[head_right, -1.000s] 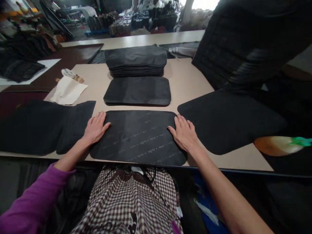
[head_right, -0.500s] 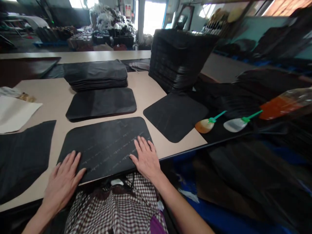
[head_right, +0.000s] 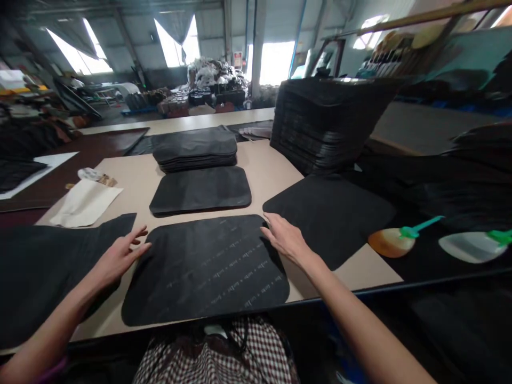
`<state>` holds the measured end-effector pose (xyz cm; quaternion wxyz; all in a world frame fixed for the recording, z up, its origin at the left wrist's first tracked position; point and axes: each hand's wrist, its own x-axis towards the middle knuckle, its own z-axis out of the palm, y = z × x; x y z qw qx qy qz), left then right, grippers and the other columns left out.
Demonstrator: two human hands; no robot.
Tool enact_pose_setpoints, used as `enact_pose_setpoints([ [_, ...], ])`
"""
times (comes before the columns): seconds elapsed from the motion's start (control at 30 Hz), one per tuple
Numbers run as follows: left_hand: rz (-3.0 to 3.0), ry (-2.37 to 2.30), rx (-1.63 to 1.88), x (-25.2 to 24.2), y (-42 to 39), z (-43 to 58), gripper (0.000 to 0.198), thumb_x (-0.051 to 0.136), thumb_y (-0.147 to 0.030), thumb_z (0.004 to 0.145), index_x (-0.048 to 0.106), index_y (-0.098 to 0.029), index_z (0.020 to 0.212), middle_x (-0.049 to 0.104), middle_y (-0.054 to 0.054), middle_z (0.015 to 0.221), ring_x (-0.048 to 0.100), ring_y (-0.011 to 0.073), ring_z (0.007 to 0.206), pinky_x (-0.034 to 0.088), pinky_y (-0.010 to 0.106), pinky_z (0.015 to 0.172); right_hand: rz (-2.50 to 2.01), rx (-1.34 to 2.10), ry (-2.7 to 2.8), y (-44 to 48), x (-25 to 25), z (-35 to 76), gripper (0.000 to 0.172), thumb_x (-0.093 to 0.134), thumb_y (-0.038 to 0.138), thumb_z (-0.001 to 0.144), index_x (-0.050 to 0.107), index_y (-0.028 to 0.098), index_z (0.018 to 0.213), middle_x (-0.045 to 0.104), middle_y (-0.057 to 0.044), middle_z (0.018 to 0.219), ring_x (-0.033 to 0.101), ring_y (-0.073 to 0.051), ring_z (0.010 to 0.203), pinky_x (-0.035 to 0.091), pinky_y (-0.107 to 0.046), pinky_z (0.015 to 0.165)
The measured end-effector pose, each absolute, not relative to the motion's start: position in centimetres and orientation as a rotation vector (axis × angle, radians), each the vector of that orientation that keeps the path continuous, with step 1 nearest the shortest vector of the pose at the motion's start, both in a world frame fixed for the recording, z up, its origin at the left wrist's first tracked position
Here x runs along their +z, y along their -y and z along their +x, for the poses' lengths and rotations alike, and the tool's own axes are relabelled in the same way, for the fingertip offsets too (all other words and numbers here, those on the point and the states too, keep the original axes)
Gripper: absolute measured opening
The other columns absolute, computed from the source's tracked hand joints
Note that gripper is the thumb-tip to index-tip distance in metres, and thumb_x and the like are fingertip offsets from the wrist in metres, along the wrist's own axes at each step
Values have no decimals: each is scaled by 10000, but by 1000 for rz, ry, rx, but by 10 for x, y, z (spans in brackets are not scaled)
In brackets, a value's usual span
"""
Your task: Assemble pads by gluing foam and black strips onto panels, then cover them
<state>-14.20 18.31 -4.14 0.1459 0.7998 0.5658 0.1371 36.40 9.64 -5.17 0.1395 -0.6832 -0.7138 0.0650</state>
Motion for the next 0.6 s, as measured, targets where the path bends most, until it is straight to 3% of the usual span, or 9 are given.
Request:
enact_pose_setpoints([
  [0.1, 2362, -1557, 286, -39, -241, -133, 667, 534, -592, 891, 529, -162, 1401, 649, 152, 1280, 589, 309, 1186, 484, 432, 983, -1937, 312, 2171, -147, -49, 366, 448, 518, 463, 1005, 537, 204, 1370, 577, -121, 1343, 556, -302, 1228, 500, -386, 984],
  [0.27, 2386, -1514, 134, -45, -275, -127, 480, 720, -543, 753, 683, -220, 1106, 673, 96, 1137, 611, 288, 1057, 460, 364, 889, -1933, 468, 2251, -188, -60, 376, 428, 748, 449, 826, 645, 222, 1174, 612, -114, 1194, 592, -318, 1125, 507, -356, 862],
  [0.47, 2231, -1533, 82, -49, -290, -123, 480, 833, -505, 594, 642, -202, 913, 639, 15, 833, 586, 216, 803, 390, 285, 703, -1938, 739, 2170, -213, -68, 384, 530, 858, 370, 650, 625, 202, 1095, 682, -81, 1076, 650, -298, 1005, 506, -311, 789],
  [0.6, 2111, -1450, 98, -52, -295, -124, 519, 854, -525, 517, 598, -194, 823, 563, -41, 709, 516, 156, 669, 344, 253, 601, -1901, 895, 2074, -220, -72, 387, 479, 883, 360, 569, 663, 192, 961, 708, -51, 919, 672, -296, 897, 506, -301, 726],
])
